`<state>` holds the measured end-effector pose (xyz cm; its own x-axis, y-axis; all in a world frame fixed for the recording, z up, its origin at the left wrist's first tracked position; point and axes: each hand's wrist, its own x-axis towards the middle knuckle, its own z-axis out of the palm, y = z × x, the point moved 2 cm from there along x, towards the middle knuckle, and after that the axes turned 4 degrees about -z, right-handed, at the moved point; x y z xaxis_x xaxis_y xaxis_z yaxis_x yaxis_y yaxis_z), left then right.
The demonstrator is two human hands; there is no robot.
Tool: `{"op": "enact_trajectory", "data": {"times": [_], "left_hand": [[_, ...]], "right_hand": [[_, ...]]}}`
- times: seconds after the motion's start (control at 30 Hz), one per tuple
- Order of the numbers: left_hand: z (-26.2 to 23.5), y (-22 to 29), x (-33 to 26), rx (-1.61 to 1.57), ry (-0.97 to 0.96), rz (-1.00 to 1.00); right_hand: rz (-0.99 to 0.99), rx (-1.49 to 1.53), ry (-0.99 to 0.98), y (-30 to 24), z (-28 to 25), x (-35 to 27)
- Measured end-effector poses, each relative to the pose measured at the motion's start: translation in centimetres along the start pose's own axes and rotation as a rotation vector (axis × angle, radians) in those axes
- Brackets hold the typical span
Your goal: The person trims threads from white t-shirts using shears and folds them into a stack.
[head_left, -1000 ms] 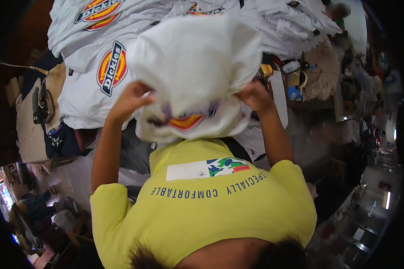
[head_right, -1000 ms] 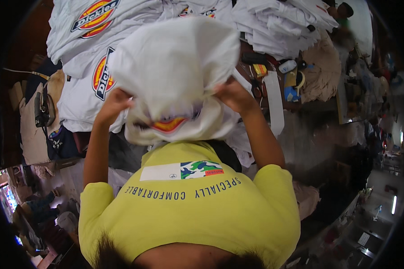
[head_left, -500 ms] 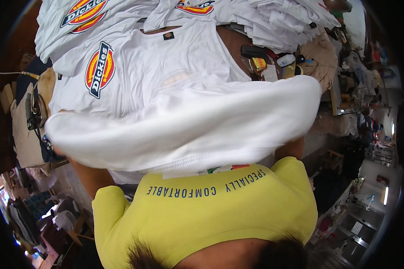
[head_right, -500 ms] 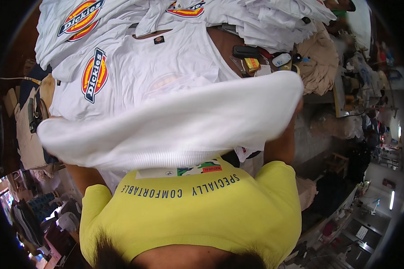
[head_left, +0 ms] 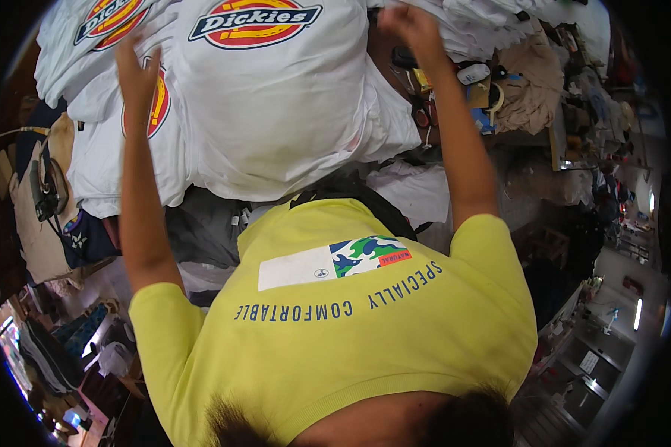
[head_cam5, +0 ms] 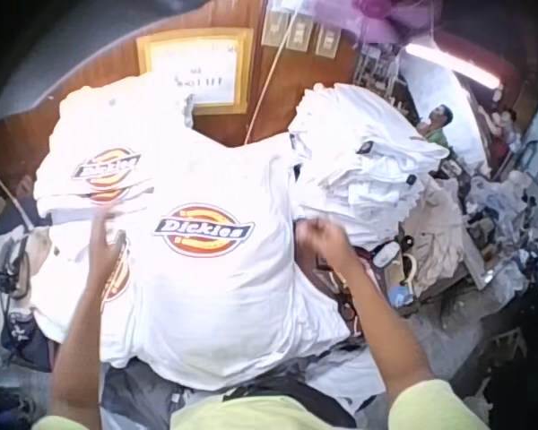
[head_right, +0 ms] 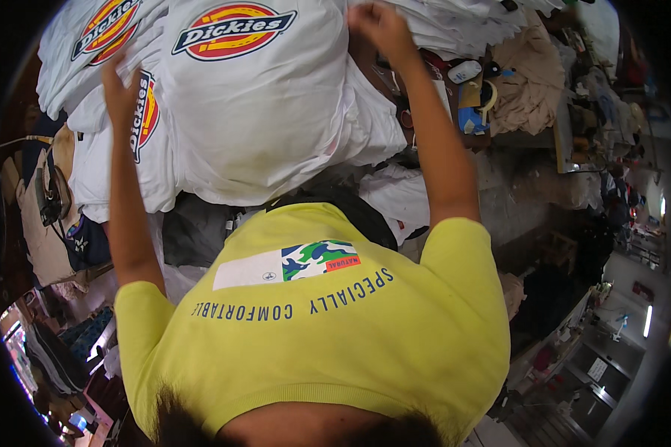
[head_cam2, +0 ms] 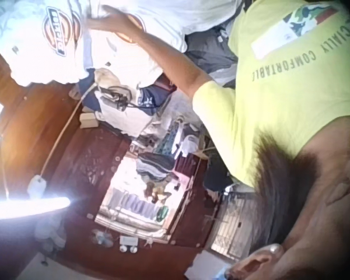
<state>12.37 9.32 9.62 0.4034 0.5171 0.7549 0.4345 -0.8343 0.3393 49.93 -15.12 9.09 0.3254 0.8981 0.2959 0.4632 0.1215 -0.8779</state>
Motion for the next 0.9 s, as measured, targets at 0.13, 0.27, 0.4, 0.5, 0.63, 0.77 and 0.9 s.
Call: {"op": "enact_trajectory", "data": {"times": [0.13, 0.27, 0.4, 0.5, 0.63, 0.77, 0.9], "left_hand": [[-0.3, 4.5, -16.8, -0.026, -0.390, -0.015], [-2.3, 6.1, -24.1, 0.137, -0.761, 0.120], [-2.1, 4.8, -27.0, 0.372, -0.801, 0.186], [-1.9, 5.5, -26.8, 0.348, -0.718, 0.137], [-2.5, 7.3, -24.7, -0.071, -0.479, -0.312], [-6.4, 7.4, -15.4, -0.565, 0.010, -0.628], [-13.0, 2.1, -5.4, -0.950, 0.380, -0.657]], "right_hand": [[-0.223, -0.410, -0.358, 4.0, 2.8, -12.5], [-0.087, -0.700, -0.545, 2.2, 4.7, -15.1], [-0.164, -0.421, -0.317, -0.2, 1.6, -12.4], [-0.056, -0.008, 0.166, -1.8, -4.2, -11.4], [0.084, 0.349, 0.484, -2.1, -9.2, -11.5], [0.212, 0.691, 0.143, -4.4, -12.6, -11.0], [-0.265, 0.775, -0.078, -13.4, -11.7, -8.7]]}}
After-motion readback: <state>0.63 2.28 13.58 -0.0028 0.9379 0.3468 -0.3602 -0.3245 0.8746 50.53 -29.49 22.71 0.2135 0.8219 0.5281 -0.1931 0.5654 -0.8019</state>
